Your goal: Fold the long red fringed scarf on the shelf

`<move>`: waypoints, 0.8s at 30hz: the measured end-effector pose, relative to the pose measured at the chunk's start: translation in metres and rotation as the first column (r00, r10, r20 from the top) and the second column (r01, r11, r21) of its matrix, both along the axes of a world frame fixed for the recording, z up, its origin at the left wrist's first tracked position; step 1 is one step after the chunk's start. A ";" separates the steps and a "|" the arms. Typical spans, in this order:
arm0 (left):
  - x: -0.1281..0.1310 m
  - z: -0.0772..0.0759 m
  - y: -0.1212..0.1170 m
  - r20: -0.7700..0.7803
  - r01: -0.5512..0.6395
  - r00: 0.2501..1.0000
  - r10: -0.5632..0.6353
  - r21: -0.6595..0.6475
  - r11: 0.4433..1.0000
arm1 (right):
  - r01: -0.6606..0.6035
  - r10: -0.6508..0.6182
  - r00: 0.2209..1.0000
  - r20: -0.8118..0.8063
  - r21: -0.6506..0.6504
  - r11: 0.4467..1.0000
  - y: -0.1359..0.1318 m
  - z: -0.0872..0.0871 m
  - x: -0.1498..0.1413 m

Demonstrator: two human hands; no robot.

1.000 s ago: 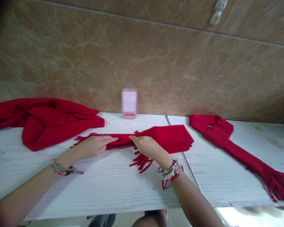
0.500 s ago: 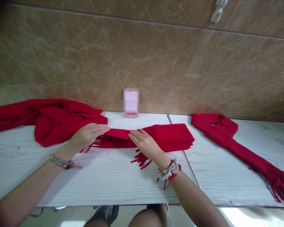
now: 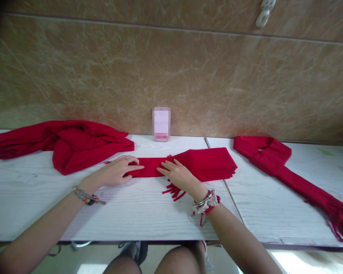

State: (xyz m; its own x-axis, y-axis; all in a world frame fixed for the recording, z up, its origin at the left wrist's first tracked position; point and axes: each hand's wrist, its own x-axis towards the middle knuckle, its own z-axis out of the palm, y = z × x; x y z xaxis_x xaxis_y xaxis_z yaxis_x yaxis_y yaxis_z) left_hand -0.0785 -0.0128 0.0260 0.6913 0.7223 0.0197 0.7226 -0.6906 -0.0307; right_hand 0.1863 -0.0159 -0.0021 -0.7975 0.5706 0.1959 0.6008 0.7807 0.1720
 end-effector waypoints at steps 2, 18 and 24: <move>-0.001 -0.005 0.001 -0.008 -0.022 1.000 0.021 -0.086 0.996 | 0.006 -0.006 1.000 0.008 0.010 1.000 -0.001 0.002 -0.001; -0.002 -0.023 0.030 0.228 -0.123 0.961 0.154 -0.144 0.982 | -0.018 0.019 1.000 0.014 -0.065 0.998 -0.018 0.014 -0.032; -0.006 0.003 0.059 0.169 -0.183 0.943 0.286 -0.457 0.871 | 0.014 -0.008 0.996 0.088 -0.073 0.997 -0.019 0.026 -0.057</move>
State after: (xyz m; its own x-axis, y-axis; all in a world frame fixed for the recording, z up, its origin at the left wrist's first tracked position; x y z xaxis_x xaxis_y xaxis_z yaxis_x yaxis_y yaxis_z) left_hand -0.0845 0.0467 0.0287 0.5146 0.8347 -0.1961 0.8161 -0.4067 0.4106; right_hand 0.1297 -0.0349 0.0237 -0.8033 0.5897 0.0828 0.5946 0.7865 0.1671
